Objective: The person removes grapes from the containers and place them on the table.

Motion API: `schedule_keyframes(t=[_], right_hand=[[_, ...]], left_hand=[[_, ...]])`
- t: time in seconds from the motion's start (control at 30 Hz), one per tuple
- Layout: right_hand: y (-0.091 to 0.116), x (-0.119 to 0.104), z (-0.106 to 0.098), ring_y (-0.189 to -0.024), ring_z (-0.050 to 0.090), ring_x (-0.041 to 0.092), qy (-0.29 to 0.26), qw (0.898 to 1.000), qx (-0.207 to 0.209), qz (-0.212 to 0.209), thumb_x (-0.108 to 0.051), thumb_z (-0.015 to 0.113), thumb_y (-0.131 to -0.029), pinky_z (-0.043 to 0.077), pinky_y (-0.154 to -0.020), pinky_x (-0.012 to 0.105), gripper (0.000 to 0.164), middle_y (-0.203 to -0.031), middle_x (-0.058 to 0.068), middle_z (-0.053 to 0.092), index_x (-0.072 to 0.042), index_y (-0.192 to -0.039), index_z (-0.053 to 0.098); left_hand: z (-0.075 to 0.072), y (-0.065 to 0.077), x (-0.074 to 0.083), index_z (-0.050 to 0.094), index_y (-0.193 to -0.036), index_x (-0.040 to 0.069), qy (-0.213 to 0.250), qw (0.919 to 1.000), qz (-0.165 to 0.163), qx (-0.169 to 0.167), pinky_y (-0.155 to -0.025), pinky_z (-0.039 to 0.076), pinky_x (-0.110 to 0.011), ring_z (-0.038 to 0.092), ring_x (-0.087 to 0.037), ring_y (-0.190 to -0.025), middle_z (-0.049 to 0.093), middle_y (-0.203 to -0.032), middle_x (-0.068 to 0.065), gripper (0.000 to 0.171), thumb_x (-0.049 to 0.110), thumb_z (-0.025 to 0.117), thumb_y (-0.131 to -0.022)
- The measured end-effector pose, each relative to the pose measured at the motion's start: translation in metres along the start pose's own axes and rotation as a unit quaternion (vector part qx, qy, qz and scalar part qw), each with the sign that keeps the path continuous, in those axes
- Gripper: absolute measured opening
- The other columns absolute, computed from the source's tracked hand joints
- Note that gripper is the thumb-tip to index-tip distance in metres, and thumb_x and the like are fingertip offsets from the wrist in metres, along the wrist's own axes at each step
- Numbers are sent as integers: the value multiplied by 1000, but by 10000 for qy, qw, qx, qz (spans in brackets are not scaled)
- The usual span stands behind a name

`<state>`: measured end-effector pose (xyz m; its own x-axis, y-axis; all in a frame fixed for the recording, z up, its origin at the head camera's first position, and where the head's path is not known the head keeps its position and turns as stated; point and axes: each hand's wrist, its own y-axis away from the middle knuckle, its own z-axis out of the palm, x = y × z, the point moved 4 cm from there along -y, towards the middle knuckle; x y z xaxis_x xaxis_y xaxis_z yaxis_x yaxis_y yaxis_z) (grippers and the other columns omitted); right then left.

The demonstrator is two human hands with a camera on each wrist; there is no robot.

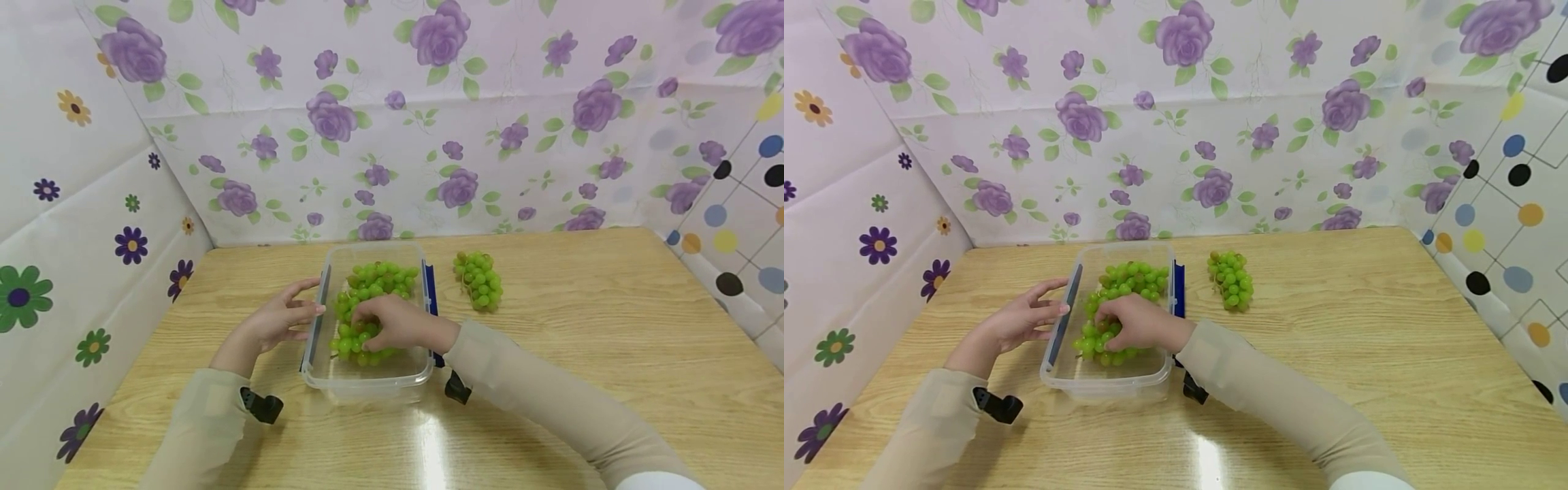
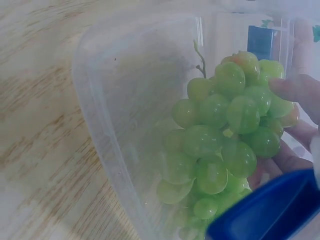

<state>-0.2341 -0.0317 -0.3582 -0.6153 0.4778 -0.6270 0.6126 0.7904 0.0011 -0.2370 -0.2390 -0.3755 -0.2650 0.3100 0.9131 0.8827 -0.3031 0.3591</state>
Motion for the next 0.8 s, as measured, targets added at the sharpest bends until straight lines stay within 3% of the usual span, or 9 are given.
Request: schedule_keyframes(t=[0.47, 0.8], right_hand=[[3, -1, -2, -80, 54, 10, -125, 9999, 94, 7, -10, 75, -81, 46, -72, 24, 30, -101, 1, 67, -8, -110, 65], [9, -6, -7, -87, 58, 12, -155, 9997, 178, 4, -11, 75, -81, 48, -77, 25, 31, -104, 2, 67, -8, -111, 65]], left_hand=[[1, 0, 1, 12, -154, 23, -15, 10000, -8, 26, -80, 51, -31, 26, -48, -135, 16, -152, -28, 76, 24, 59, -95], [0, 2, 2, 12, -154, 22, -32, 10000, 3, 27, -79, 51, -31, 29, -47, -134, 17, -152, -28, 76, 25, 59, -95]])
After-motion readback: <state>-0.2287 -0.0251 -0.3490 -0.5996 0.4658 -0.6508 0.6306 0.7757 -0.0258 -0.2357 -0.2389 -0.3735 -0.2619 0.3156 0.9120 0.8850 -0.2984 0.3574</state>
